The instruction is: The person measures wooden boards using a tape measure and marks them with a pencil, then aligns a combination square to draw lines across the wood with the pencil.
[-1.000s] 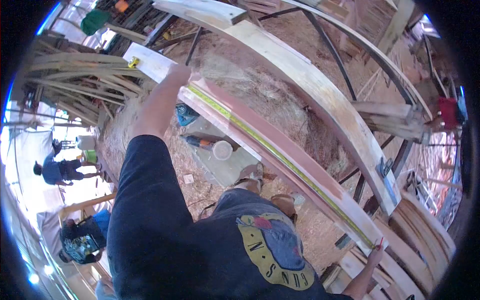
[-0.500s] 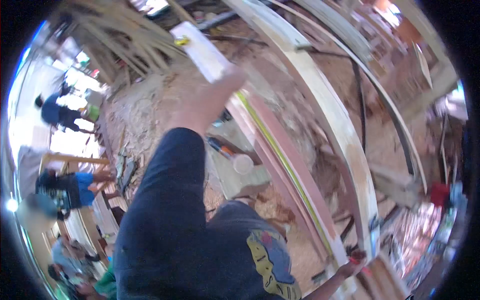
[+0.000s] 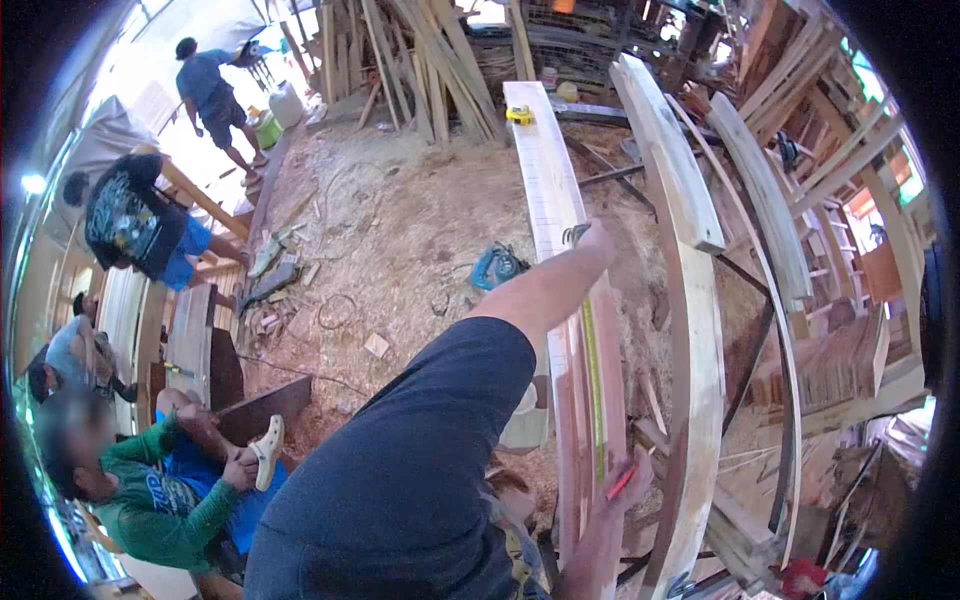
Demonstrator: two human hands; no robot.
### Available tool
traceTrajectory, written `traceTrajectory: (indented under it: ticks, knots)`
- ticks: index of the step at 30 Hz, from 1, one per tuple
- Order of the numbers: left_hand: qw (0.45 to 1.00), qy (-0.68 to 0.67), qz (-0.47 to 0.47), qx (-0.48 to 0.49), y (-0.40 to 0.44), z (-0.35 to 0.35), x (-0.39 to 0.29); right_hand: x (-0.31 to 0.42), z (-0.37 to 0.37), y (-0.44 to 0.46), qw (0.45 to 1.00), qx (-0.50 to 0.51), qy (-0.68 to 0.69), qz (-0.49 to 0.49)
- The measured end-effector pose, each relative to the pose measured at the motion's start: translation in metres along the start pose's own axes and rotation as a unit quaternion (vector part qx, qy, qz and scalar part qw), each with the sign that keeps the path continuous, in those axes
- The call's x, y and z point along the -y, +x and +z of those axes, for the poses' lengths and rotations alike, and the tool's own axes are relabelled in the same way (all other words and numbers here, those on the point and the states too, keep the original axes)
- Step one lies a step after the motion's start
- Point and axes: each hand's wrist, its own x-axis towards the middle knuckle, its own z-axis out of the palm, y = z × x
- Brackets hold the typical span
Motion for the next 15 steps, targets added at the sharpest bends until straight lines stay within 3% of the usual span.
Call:
traceTrajectory:
  ticks: [2, 5, 11, 15]
  knots:
    - [1.0, 0.023, 0.005, -0.005, -0.013, -0.007, 0.0, 0.008, 0.022, 0.012, 0.999, 0.031, -0.009, 0.007]
    - [0.993, 0.024, -0.033, -0.112, 0.008, 0.021, -0.009, -0.005, 0.057, 0.014, 0.999, 0.04, -0.015, 0.003]
    - [0.999, 0.014, -0.015, -0.03, -0.022, -0.014, -0.002, 0.001, 0.061, 0.019, 0.998, 0.039, -0.024, -0.039]
    - [0.997, 0.008, -0.054, -0.047, -0.023, -0.01, -0.006, 0.002, 0.061, 0.015, 0.997, 0.056, -0.035, -0.029]
